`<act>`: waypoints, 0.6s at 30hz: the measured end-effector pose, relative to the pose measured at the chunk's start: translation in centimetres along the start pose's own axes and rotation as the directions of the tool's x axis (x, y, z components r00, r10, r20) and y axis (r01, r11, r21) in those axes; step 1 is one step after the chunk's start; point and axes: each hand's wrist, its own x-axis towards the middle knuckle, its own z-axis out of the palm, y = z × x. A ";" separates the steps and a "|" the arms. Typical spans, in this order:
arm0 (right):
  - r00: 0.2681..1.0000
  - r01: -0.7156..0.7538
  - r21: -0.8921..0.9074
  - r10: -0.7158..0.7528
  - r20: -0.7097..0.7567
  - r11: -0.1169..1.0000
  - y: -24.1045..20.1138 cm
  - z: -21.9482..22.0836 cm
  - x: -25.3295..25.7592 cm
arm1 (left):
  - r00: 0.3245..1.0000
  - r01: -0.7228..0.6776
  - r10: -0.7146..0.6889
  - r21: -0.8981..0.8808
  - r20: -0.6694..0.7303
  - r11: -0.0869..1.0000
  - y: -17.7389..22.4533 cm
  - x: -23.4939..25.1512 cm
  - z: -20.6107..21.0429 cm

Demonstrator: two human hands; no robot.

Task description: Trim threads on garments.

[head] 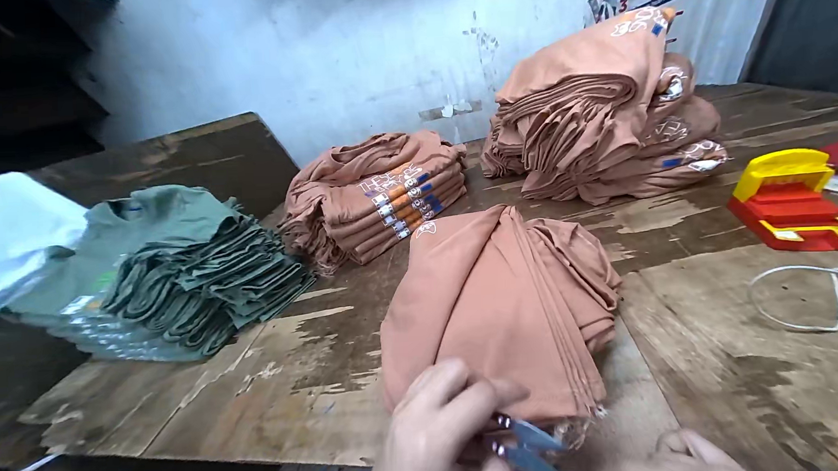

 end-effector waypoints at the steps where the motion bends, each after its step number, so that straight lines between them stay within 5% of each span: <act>1: 0.987 -0.021 0.052 0.029 -0.161 0.998 -0.7 0.2 0.5 | 0.999 0.017 -0.016 0.020 -0.038 1.000 -0.3 0.5 0.8; 3: 0.914 0.005 0.081 0.028 -0.404 0.997 -1.5 1.0 1.7 | 0.999 0.034 -0.033 0.028 -0.035 0.999 -1.2 0.9 2.4; 9: 0.723 0.252 0.187 -0.057 -0.688 0.949 -2.4 5.5 6.5 | 0.995 -0.008 -0.012 -0.195 -0.102 0.981 -2.1 1.3 2.1; 11: 0.719 0.436 0.493 0.039 -0.694 0.753 -1.7 6.3 8.4 | 0.987 0.032 -0.062 -0.196 -0.149 0.980 -2.2 1.7 2.2; 13: 0.771 0.448 0.707 0.164 -0.616 0.548 -1.5 5.8 9.5 | 0.970 0.144 -0.185 -0.242 -0.157 0.960 -2.4 2.3 2.5; 14: 0.798 0.435 0.698 0.115 -0.591 0.568 -1.2 5.6 9.4 | 0.958 0.204 -0.256 -0.325 -0.126 0.923 -2.5 2.6 2.7; 16: 0.807 0.374 0.458 -0.040 -0.589 0.807 -1.0 5.3 7.9 | 0.935 0.283 -0.353 -0.517 -0.040 0.808 -2.7 2.8 2.5; 18: 0.705 0.311 0.124 -0.141 -0.695 0.942 -0.4 5.6 5.8 | 0.953 0.245 -0.303 -0.555 -0.014 0.795 -2.7 2.4 1.9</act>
